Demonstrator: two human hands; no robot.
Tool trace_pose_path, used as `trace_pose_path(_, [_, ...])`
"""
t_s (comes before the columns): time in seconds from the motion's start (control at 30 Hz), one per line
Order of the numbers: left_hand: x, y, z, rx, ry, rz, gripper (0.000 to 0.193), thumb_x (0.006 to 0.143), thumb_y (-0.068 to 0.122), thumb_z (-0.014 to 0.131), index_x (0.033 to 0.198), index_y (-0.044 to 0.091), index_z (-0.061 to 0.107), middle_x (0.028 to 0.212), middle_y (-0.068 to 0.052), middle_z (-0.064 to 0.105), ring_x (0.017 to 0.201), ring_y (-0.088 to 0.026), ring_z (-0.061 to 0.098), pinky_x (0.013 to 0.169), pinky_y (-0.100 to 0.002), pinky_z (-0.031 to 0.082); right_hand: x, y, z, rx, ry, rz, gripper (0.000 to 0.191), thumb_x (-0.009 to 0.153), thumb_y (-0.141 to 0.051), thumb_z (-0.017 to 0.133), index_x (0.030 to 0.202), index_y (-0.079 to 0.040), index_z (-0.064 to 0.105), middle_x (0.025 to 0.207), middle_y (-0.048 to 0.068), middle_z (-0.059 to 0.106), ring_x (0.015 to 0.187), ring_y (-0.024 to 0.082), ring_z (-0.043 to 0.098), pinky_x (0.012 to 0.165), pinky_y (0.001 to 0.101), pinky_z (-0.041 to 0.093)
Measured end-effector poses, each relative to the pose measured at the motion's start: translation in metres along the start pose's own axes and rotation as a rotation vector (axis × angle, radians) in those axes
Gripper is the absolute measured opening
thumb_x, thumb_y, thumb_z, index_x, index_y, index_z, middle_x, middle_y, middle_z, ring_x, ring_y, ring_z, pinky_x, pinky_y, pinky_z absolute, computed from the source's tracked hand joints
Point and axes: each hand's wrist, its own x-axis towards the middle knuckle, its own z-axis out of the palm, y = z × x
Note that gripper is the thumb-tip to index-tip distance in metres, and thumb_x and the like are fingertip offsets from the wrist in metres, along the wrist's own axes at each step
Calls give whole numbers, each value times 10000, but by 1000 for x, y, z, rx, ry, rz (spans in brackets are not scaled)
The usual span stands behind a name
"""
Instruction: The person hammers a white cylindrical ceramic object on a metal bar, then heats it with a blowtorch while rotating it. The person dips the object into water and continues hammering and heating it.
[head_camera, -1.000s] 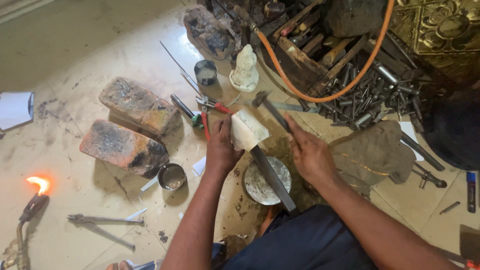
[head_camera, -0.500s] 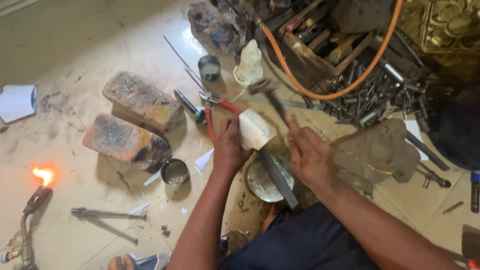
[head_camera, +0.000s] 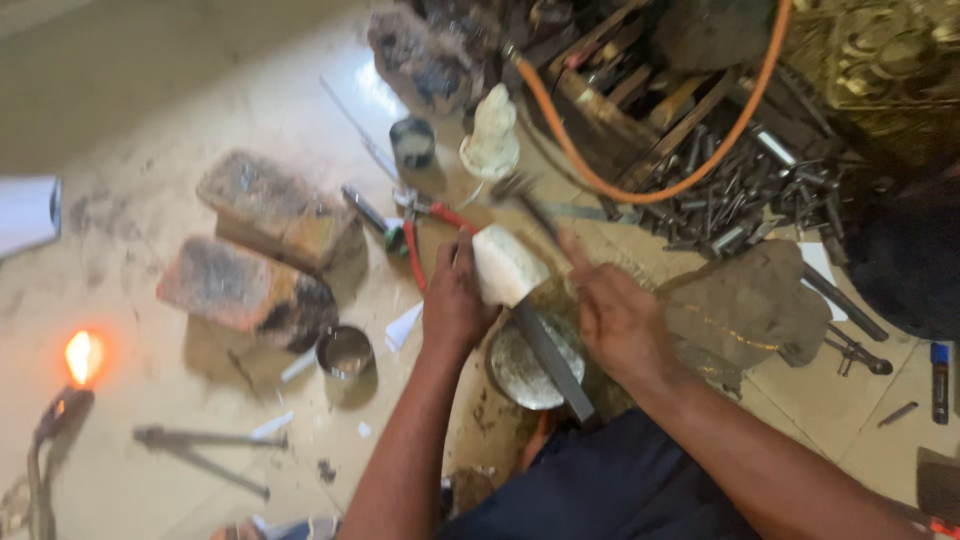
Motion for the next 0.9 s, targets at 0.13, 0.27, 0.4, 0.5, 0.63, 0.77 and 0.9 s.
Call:
trace_pose_path(0.13, [5, -5, 3, -48, -3, -33, 1043, 612, 130, 913, 1513, 25, 398, 1281, -181, 549, 1149, -389, 608, 941, -435, 537, 0, -1, -4, -1, -108, -83, 801, 764, 112, 595, 1511, -167, 521, 873, 152, 617, 752, 324, 648, 721, 448, 562])
trace_pose_path(0.27, [8, -12, 5, -63, 15, -20, 1066, 572, 86, 909, 1510, 37, 403, 1289, -192, 543, 1159, -393, 595, 941, -433, 529, 3, -1, -5, 8, -7, -30, 720, 883, 81, 581, 1562, -131, 469, 896, 155, 617, 775, 336, 639, 734, 439, 557])
trace_pose_path(0.4, [7, -21, 8, -69, 48, 34, 1015, 554, 55, 907, 1459, 42, 447, 1321, -199, 547, 1195, -413, 573, 963, -436, 520, 5, 1, -4, -84, -113, -189, 754, 798, 15, 581, 1532, -142, 503, 871, 156, 611, 782, 363, 635, 736, 451, 559])
trace_pose_path(0.5, [8, -26, 10, -109, 44, 35, 1061, 543, 75, 921, 1478, 43, 419, 1287, -210, 533, 1188, -408, 569, 979, -439, 506, 6, 3, -4, -120, -205, 117, 681, 880, -35, 632, 1522, -223, 500, 814, 137, 637, 689, 339, 641, 627, 456, 552])
trace_pose_path(0.63, [5, -30, 11, -94, 28, 6, 1059, 579, 50, 890, 1515, 25, 396, 1321, -208, 526, 1211, -418, 556, 990, -435, 513, 4, 5, -2, 74, -6, 45, 742, 962, 24, 606, 1615, -250, 386, 879, 126, 644, 720, 288, 641, 675, 415, 561])
trace_pose_path(0.77, [8, -31, 12, -83, 61, 79, 1075, 544, 46, 900, 1495, 26, 399, 1317, -202, 527, 1209, -416, 558, 988, -435, 510, 5, 7, 3, -69, -177, -36, 877, 807, 66, 599, 1593, -264, 392, 871, 143, 670, 709, 304, 646, 631, 427, 572])
trace_pose_path(0.9, [9, -29, 9, -53, 12, 59, 1059, 588, 41, 892, 1517, 19, 386, 1350, -207, 514, 1208, -414, 561, 980, -437, 513, 7, 11, 7, 118, 158, -70, 674, 1066, 59, 569, 1627, -218, 319, 937, 128, 692, 647, 224, 598, 613, 375, 520])
